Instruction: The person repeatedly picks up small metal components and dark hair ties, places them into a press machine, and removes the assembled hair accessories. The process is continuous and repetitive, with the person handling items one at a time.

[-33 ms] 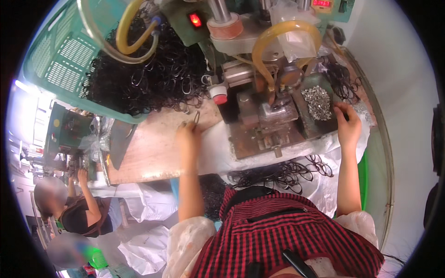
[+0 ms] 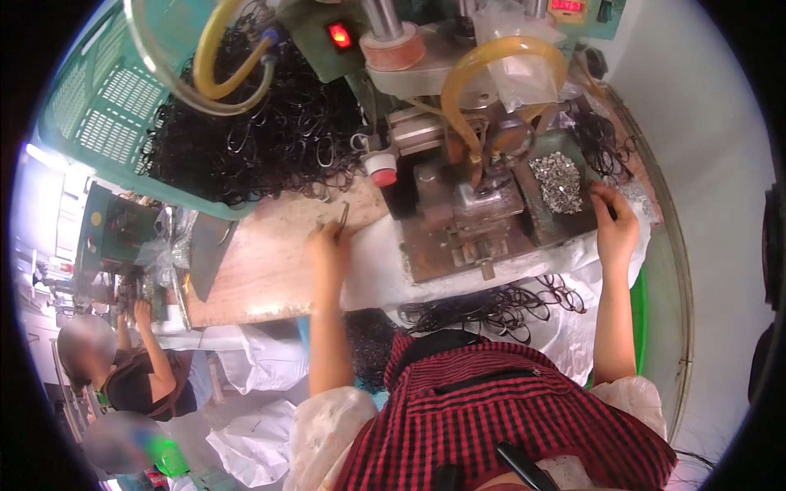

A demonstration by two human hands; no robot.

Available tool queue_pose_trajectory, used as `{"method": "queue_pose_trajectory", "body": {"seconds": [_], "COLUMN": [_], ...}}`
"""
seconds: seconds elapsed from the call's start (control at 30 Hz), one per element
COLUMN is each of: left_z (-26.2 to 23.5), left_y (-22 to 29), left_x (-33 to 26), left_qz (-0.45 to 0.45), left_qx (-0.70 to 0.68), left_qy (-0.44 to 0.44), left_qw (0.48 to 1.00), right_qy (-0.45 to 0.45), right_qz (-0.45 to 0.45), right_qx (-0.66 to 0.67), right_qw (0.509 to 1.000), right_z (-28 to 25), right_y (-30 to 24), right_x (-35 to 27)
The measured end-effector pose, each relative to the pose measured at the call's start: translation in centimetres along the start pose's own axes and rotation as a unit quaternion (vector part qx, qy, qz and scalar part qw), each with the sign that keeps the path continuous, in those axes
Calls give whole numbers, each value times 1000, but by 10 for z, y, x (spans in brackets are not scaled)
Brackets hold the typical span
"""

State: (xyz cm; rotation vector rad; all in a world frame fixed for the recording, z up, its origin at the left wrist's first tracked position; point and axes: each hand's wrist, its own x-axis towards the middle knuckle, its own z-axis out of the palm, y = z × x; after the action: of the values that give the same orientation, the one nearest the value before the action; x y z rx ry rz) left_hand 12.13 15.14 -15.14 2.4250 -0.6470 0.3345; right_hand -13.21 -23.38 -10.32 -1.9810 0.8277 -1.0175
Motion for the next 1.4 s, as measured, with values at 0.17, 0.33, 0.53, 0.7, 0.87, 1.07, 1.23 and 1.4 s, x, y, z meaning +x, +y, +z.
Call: {"method": "queue_pose_trajectory", "body": {"seconds": [0.17, 0.33, 0.53, 0.7, 0.87, 1.07, 1.23, 1.4], "left_z": [-34, -22, -25, -90, -112, -102, -68, -58], "left_y": [47, 60, 87, 177, 186, 216, 233, 240], "left_x": [12, 29, 7, 27, 49, 6, 22, 29], "left_qz": [2, -31, -48, 216, 200, 129, 141, 149], "left_qx": [-77, -297, -389, -435, -514, -426, -445, -390], "left_qy": [125, 84, 153, 218, 134, 86, 32, 39], "left_qw": [989, 951, 907, 846, 824, 891, 884, 908], "right_qy": [-116, -126, -149, -191, -208, -57, -10, -6], "right_qz": [-100, -107, 8, 26, 92, -210, -211, -185], "right_qx": [57, 235, 408, 417, 456, -29, -284, -178], "right_qw": [987, 958, 901, 888, 860, 976, 935, 966], "right_z": [5, 77, 89, 83, 74, 26, 45, 43], "right_y": [-80, -107, -119, -125, -154, -96, -11, -11], "right_x": [-16, 0, -23, -17, -25, 1, 14, 26]}}
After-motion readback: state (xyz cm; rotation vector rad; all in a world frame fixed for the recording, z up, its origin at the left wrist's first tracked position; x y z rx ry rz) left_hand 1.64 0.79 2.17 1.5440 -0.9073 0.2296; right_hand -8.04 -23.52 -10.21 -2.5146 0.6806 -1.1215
